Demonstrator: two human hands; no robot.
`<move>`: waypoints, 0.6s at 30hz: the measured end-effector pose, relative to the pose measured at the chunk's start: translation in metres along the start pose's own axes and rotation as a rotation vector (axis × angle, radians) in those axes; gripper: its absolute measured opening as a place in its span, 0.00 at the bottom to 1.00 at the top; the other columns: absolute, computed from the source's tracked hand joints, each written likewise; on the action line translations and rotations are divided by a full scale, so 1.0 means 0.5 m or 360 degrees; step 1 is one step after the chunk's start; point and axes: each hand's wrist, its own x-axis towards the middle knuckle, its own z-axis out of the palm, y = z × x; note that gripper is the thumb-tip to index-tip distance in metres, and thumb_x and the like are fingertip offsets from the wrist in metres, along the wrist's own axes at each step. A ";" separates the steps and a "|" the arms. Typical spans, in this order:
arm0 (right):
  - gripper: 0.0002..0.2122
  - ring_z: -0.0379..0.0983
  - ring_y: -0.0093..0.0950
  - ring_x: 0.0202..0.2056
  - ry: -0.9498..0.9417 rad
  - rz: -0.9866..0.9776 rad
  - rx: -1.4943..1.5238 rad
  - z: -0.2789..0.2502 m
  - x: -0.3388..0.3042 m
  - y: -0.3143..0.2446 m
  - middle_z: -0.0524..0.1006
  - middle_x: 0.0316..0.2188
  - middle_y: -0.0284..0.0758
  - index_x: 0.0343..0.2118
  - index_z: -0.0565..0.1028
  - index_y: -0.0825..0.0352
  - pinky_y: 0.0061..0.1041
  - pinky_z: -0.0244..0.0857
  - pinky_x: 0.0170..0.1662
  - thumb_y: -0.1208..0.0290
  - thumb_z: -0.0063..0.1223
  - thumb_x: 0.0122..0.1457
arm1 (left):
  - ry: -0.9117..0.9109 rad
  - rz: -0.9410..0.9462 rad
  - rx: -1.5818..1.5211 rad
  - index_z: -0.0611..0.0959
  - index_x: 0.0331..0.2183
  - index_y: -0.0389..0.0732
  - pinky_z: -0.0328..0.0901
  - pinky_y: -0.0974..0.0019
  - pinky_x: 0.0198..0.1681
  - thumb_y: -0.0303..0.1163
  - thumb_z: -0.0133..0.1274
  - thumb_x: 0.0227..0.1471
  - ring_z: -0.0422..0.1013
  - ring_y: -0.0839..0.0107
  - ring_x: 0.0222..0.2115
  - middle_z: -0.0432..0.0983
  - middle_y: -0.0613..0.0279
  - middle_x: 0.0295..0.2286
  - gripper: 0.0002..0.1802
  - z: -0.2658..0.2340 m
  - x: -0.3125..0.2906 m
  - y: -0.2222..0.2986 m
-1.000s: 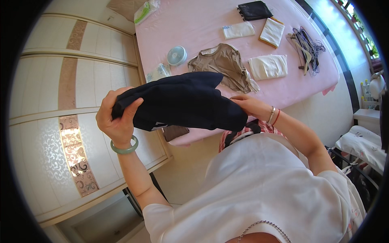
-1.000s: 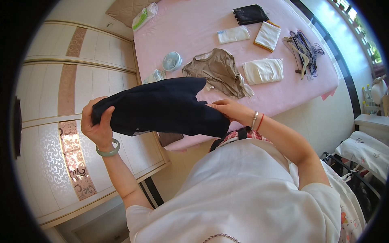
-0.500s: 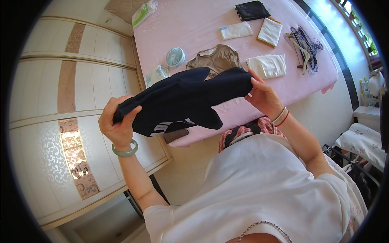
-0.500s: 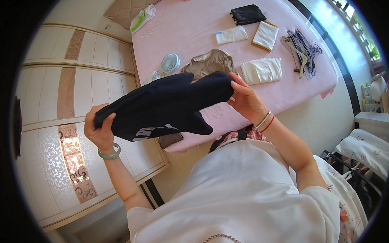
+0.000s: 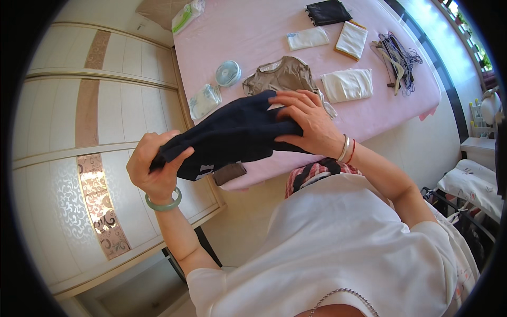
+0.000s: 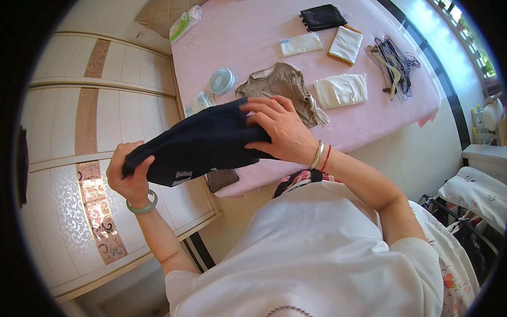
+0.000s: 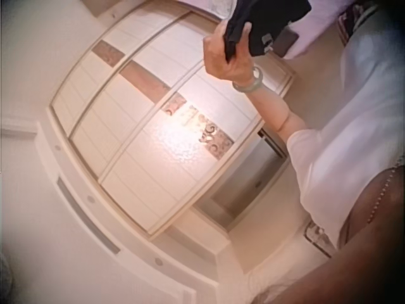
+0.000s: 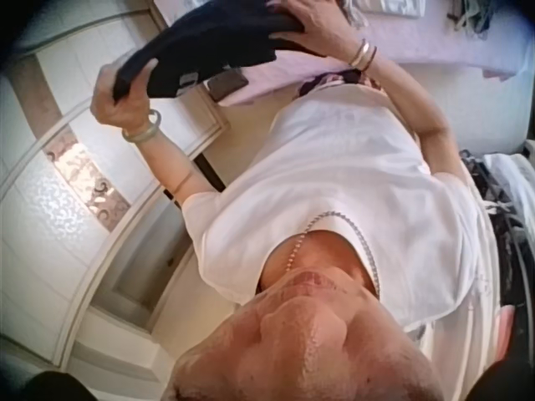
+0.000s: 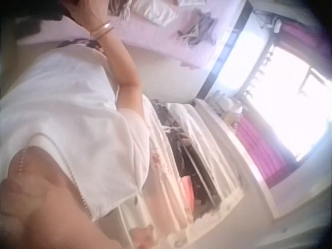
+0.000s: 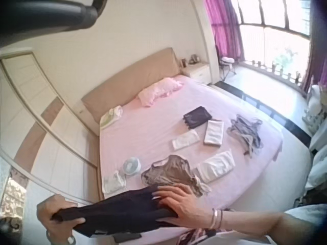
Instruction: The person folds several pieces of clothing on a bed. They handle a dark blue t-shirt, a black t-shirt with a graphic, and a beige t-shirt, smoothing and folding each item into a neat stack. The person also briefly handles a pair of dark blue shorts.
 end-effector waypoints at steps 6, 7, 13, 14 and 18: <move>0.14 0.72 0.40 0.38 -0.0336 0.0287 0.0474 -0.019 -0.061 -0.001 0.76 0.33 0.38 0.38 0.74 0.66 0.34 0.66 0.40 0.68 0.64 0.50 | -0.0021 0.0066 -0.0027 0.80 0.34 0.35 0.58 0.73 0.21 0.26 0.73 0.31 0.64 0.72 0.18 0.78 0.56 0.24 0.24 -0.017 -0.009 0.001; 0.14 0.72 0.40 0.38 -0.0437 0.0279 0.0438 -0.018 -0.065 0.004 0.76 0.33 0.38 0.38 0.74 0.66 0.35 0.66 0.40 0.68 0.64 0.50 | -0.0030 0.0075 -0.0038 0.80 0.34 0.35 0.57 0.73 0.21 0.26 0.73 0.31 0.64 0.72 0.18 0.77 0.57 0.23 0.24 -0.017 -0.009 0.001; 0.13 0.72 0.41 0.39 -0.0785 0.0427 0.0522 -0.011 -0.081 0.013 0.76 0.32 0.38 0.37 0.75 0.67 0.36 0.65 0.42 0.71 0.63 0.50 | -0.0084 0.0151 -0.0116 0.81 0.33 0.34 0.50 0.72 0.19 0.31 0.74 0.29 0.61 0.72 0.16 0.71 0.63 0.18 0.25 -0.025 -0.001 0.020; 0.12 0.72 0.40 0.39 -0.0716 0.0390 0.0474 0.002 -0.092 0.020 0.76 0.32 0.38 0.36 0.75 0.67 0.36 0.65 0.43 0.71 0.63 0.50 | -0.0106 0.0152 -0.0084 0.81 0.33 0.35 0.50 0.72 0.19 0.34 0.73 0.28 0.61 0.73 0.16 0.71 0.63 0.18 0.26 -0.027 0.000 0.024; 0.11 0.70 0.40 0.40 -0.0482 0.0388 0.0308 0.011 -0.103 0.033 0.75 0.36 0.40 0.33 0.75 0.67 0.33 0.66 0.43 0.80 0.62 0.45 | -0.0115 0.0203 -0.0120 0.81 0.32 0.37 0.50 0.71 0.19 0.36 0.73 0.29 0.63 0.74 0.16 0.72 0.65 0.18 0.25 -0.023 0.005 0.038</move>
